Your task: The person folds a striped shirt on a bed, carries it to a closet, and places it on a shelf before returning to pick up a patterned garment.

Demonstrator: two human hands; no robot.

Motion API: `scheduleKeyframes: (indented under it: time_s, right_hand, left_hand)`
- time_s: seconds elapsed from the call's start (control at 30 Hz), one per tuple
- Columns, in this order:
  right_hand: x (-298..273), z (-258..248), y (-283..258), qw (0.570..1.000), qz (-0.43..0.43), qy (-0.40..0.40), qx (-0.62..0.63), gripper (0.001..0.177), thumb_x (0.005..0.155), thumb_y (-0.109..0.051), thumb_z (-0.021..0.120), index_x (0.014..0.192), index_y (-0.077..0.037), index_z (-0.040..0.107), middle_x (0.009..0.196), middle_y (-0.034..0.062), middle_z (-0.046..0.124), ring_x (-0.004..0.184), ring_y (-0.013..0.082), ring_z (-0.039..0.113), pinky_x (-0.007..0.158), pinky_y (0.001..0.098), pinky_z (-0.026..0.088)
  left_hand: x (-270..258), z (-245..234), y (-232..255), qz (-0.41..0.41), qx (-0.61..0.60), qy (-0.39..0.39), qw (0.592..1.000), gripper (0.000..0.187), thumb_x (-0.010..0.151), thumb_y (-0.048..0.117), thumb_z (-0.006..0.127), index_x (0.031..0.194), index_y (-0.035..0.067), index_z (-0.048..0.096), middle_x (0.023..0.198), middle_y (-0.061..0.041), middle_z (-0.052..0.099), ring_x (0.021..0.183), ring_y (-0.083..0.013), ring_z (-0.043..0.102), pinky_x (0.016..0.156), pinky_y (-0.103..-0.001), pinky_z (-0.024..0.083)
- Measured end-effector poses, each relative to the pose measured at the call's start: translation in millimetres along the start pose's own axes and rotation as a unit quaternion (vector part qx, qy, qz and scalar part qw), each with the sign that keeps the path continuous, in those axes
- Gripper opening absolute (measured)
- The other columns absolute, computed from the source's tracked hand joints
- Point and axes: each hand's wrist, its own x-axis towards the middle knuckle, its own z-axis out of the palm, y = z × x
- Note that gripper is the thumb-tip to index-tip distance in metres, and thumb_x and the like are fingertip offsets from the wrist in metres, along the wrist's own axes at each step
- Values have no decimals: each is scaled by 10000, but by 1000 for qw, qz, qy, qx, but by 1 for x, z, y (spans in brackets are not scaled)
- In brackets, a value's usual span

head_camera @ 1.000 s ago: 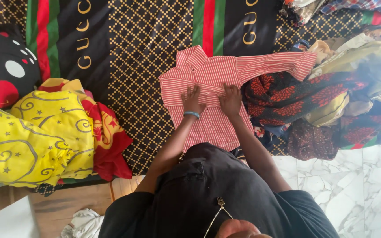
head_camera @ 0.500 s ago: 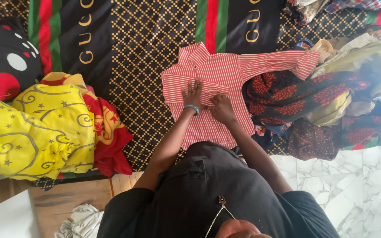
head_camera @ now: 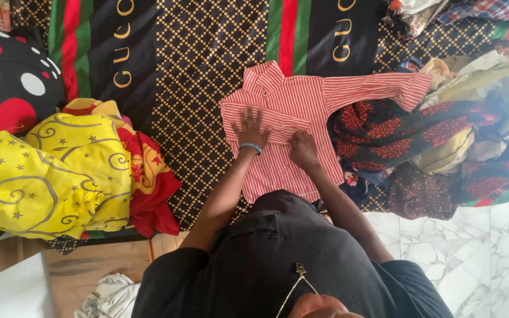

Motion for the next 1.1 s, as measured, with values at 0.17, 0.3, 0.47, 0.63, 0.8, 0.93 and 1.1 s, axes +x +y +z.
scheduleKeyframes:
  time_s: [0.17,0.3,0.47,0.63,0.8,0.93,1.1]
  right_hand:
    - [25,-9,-30,992,96,14,76,359,740,-33,629,1092,2,692,1085,163,638,1050,361,601,895,507,482]
    - [70,17,-57,989,67,74,113,456,918,-59,560,1359,54,549,1327,260,592,1235,464,552,1062,526,419]
    - [85,113,-29,1000,-15,-2,17,374,1041,-169,518,1377,-5,516,1492,201,524,1486,398,452,1279,483,330]
    - [73,71,-28,999,-6,-51,-18,663,1018,-355,499,1558,6,369,1637,215,351,1535,375,297,1248,522,193]
    - [49,67,-5,993,62,-81,-51,825,988,-544,493,1606,-39,282,1674,176,287,1556,343,247,1263,545,134]
    - [43,60,3,996,68,-44,-27,856,999,-567,496,1611,-13,269,1678,195,272,1566,357,237,1275,544,138]
    - [17,36,18,989,110,-11,-94,895,1007,-604,500,1618,7,268,1695,197,263,1578,358,220,1264,560,94]
  left_hand:
    - [-36,-123,19,-37,5,-99,994,983,906,793,361,1663,243,60,1728,-91,-79,1560,-383,-118,1159,-708,-32]
    - [-11,-41,-22,-54,0,165,985,831,1079,637,320,1683,100,126,1761,-100,30,1612,-388,-54,1224,-724,-15]
    - [1,-17,-54,2,-23,152,988,769,1081,569,320,1679,111,166,1765,-100,87,1622,-370,12,1236,-704,-9]
    - [-4,-28,-52,-6,18,107,994,788,1049,602,324,1665,136,165,1743,-119,84,1596,-390,-9,1220,-681,-33]
    - [-5,-29,-46,-22,-33,167,985,892,1059,655,297,1666,37,83,1757,-139,14,1604,-388,-59,1232,-667,-58]
    - [-1,-25,-50,-42,-15,130,991,919,1032,698,265,1666,61,73,1749,-106,-18,1593,-365,-88,1230,-657,-61]
    - [3,-29,-47,-58,-12,83,995,918,1020,706,250,1663,77,63,1746,-85,-22,1585,-357,-102,1224,-657,-68]
